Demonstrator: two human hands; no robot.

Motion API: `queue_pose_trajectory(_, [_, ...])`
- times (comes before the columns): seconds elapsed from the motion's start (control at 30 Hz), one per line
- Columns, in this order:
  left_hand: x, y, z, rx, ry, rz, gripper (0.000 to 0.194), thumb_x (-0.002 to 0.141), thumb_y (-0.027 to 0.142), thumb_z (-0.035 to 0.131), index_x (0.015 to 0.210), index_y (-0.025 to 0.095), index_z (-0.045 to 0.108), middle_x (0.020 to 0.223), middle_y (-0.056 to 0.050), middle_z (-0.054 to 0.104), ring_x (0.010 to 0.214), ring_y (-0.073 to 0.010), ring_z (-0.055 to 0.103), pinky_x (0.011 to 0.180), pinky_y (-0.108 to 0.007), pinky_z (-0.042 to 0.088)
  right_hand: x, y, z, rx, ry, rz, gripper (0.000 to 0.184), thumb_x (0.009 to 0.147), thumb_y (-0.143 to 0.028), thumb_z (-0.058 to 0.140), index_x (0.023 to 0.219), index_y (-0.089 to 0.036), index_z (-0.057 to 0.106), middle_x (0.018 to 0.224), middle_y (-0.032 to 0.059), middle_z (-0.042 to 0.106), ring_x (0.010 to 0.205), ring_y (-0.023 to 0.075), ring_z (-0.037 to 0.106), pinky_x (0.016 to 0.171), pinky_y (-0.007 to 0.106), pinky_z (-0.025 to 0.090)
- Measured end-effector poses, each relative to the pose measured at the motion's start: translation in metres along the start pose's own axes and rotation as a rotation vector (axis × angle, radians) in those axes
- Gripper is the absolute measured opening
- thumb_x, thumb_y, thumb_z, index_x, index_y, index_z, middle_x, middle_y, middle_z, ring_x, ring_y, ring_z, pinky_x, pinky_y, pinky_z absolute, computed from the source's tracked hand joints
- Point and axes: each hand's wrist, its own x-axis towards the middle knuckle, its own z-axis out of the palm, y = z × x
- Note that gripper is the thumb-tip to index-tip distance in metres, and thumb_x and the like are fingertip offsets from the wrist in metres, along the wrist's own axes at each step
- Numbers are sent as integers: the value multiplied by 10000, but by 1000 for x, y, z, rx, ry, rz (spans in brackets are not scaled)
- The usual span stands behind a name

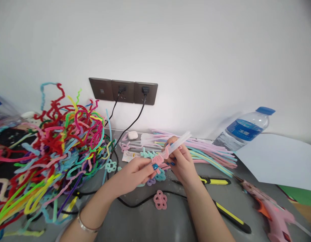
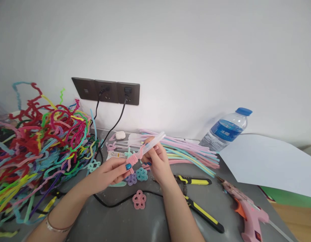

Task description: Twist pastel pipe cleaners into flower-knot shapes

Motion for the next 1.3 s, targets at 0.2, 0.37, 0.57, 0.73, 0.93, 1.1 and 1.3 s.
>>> queue_pose_trajectory(0.2, [0,0,1,6,16,2,388,946,452,436,679,172,469,586,64,363,486,-73,234,445,-217,185,0,-3,2,-30,-9,18,334,839,-512,653,783,-228,486,534,-111,169,456,82,77,437,242,147])
queue_pose_trajectory(0.37, [0,-1,0,61,34,25,394,957,455,425,680,177,457,566,78,295,475,-72,219,446,-221,185,-1,-2,1,13,-13,16,313,846,-478,666,786,-220,499,531,-114,174,447,73,93,442,239,143])
queue_pose_trajectory(0.57, [0,-1,0,138,37,57,392,961,437,429,666,180,443,568,75,298,488,-78,248,457,-224,207,0,1,-4,-10,-57,38,263,850,-399,666,780,-217,489,541,-107,245,453,69,116,440,222,165])
queue_pose_trajectory(0.73, [-1,3,0,169,29,53,390,959,429,429,661,179,465,557,70,313,490,-85,266,463,-229,222,-4,2,-8,-142,-193,141,277,869,-405,639,759,-203,485,577,-76,374,472,74,237,460,223,210])
queue_pose_trajectory(0.93, [-2,2,0,119,44,67,388,956,458,425,701,176,503,560,74,305,484,-85,240,463,-229,218,-5,4,-2,-127,-211,152,303,877,-461,615,776,-209,480,575,-83,325,484,83,212,464,225,210])
queue_pose_trajectory(1.1, [-1,0,0,91,65,63,408,950,500,422,704,180,480,548,83,269,471,-79,215,450,-225,199,-4,5,2,-75,-117,102,262,886,-421,618,809,-220,470,601,-85,306,485,86,198,460,226,215])
queue_pose_trajectory(1.3, [-2,2,0,89,59,85,410,949,495,419,705,174,490,549,80,281,466,-74,217,433,-220,191,-4,4,0,-85,-229,183,304,884,-470,614,790,-211,483,577,-89,278,482,84,203,466,223,227])
